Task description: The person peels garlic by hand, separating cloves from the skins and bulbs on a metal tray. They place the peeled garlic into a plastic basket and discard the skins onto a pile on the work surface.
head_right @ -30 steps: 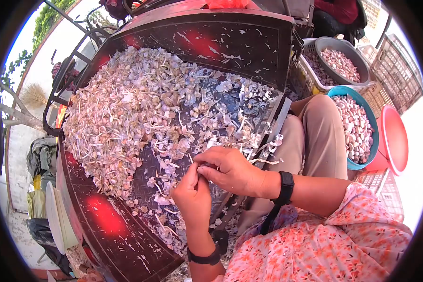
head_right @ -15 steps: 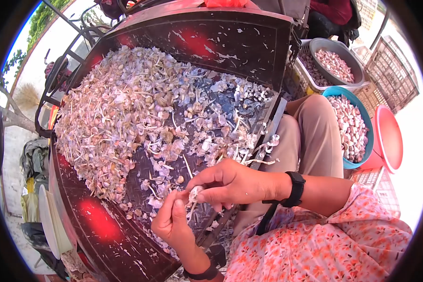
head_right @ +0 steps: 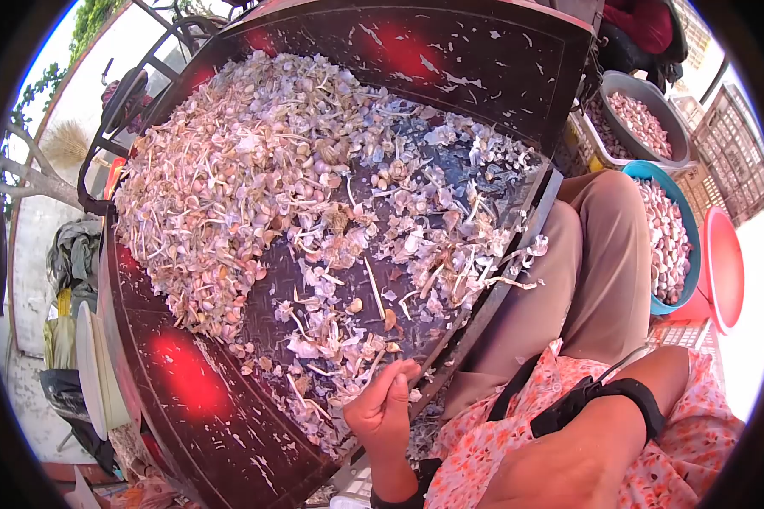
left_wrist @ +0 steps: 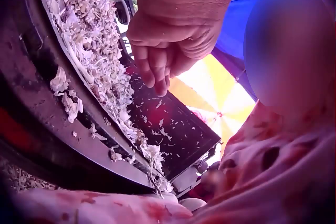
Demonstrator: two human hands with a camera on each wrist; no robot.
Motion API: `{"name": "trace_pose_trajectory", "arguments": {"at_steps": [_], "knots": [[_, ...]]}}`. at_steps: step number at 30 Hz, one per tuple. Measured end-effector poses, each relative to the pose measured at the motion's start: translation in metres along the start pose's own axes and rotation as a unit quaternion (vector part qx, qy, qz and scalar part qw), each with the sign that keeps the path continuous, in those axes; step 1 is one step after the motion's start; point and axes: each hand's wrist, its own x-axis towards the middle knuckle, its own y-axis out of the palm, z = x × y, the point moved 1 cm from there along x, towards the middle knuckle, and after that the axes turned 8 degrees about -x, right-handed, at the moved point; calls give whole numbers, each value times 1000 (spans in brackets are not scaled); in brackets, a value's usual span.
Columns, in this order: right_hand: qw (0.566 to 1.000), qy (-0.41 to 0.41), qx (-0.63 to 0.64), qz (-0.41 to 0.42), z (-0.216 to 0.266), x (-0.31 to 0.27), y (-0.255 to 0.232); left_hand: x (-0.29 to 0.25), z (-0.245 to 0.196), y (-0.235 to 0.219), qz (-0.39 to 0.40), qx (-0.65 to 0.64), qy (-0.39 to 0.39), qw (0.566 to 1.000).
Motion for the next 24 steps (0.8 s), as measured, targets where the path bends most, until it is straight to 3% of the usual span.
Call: {"name": "trace_pose_trajectory", "arguments": {"at_steps": [5, 9, 11, 13, 15, 17, 19, 20, 22, 24], "knots": [[998, -7, -51, -24, 0, 2, 2, 15, -4, -9, -39, 79, 8, 996], [995, 36, -60, -68, 2, 1, 9, 42, 6, -24, -71, 142, 48, 986], [992, 61, -65, -93, 0, 1, 9, 58, 6, -27, -51, 255, 68, 963], [996, 58, -14, -66, -8, -1, 8, 74, 6, -28, -28, 302, 76, 950], [994, 92, 8, -59, -15, -7, 12, 89, 9, -25, 17, 420, 102, 902], [986, 155, 54, -42, -24, -16, 19, 96, 18, -26, 41, 430, 81, 898], [970, 218, 102, -19, -31, -24, 25, 98, 27, -25, 53, 441, 161, 881], [970, 221, 105, -15, -35, -24, 27, 94, 26, -22, 51, 439, 156, 883], [929, 328, 155, -75, -46, -19, 39, 84, 18, -15, 37, 396, 153, 905], [932, 307, 175, -80, -52, -15, 62, 72, 17, -6, 54, 367, 130, 919]]}}
